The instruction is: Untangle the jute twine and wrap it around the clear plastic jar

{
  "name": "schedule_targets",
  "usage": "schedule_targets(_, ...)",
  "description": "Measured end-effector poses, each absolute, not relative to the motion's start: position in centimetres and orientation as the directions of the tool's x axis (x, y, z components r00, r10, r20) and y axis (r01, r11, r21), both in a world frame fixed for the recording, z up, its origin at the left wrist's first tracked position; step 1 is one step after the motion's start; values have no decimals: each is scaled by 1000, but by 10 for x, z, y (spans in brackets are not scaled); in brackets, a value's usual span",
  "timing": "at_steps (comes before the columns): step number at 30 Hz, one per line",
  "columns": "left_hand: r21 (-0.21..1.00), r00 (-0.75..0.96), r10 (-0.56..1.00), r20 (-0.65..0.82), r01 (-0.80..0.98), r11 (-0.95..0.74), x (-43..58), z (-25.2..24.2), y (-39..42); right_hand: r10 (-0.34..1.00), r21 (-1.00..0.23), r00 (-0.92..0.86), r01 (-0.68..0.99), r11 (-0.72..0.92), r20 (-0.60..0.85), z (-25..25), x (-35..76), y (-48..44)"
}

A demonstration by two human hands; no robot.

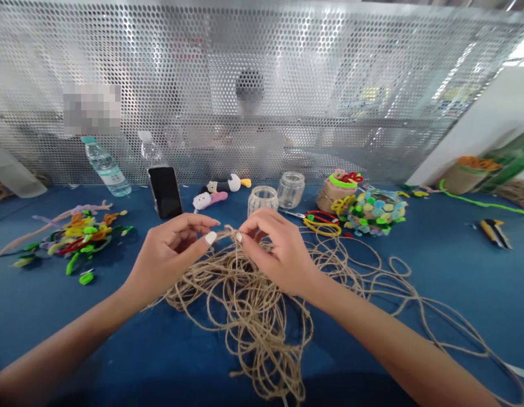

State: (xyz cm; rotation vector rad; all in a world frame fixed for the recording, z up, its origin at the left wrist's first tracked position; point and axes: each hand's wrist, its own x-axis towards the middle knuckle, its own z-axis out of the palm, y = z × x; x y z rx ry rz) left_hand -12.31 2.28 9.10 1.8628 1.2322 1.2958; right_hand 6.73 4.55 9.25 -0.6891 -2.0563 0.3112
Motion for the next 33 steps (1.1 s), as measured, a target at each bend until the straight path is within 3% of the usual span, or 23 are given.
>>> schedule_targets(5, 756, 182, 866, 466, 426, -497, -126, 90, 24, 728, -676, -425, 298, 674, 538, 92, 69, 50)
schedule_targets(9, 641, 193, 803, 563, 511, -572, -127, 87, 27, 825, -953, -514, 44, 299, 235, 93, 69, 53)
schedule_targets(12, 533, 225, 750, 623, 579, -617, -126, 85, 27, 819, -995, -566, -91, 46, 90, 94, 68, 53)
schedule_targets(15, 478, 259, 717, 647, 595, -647, -125, 84, 25, 831, -994, -555, -106, -14, 48, 95, 68, 52)
schedule_targets(18, 498, 291, 729, 619, 572, -652, -125, 86, 22, 833, -994, -543, -40, 105, 110, 95, 68, 52)
schedule_targets(21, 659, 283, 831, 480, 509, -554, -125, 90, 21, 818, -949, -532, 77, 307, 221, 93, 69, 51)
schedule_targets(23, 805, 289, 902, 320, 419, -420, -126, 93, 23, 786, -850, -516, 186, 492, 342, 92, 70, 50)
schedule_targets(25, 908, 315, 931, 183, 310, -283, -127, 93, 25, 704, -671, -526, 299, 679, 478, 92, 71, 49)
schedule_targets(29, 989, 328, 944, 31, 125, -75, -128, 92, 30, 506, -340, -612, 375, 862, 608, 93, 72, 49)
schedule_targets(31, 996, 327, 945, 8, 82, -37, -128, 91, 30, 461, -288, -629, 363, 886, 626, 96, 74, 49)
schedule_targets(33, 995, 317, 948, 33, 79, -61, -127, 92, 29, 468, -335, -650, 328, 883, 598, 99, 76, 49)
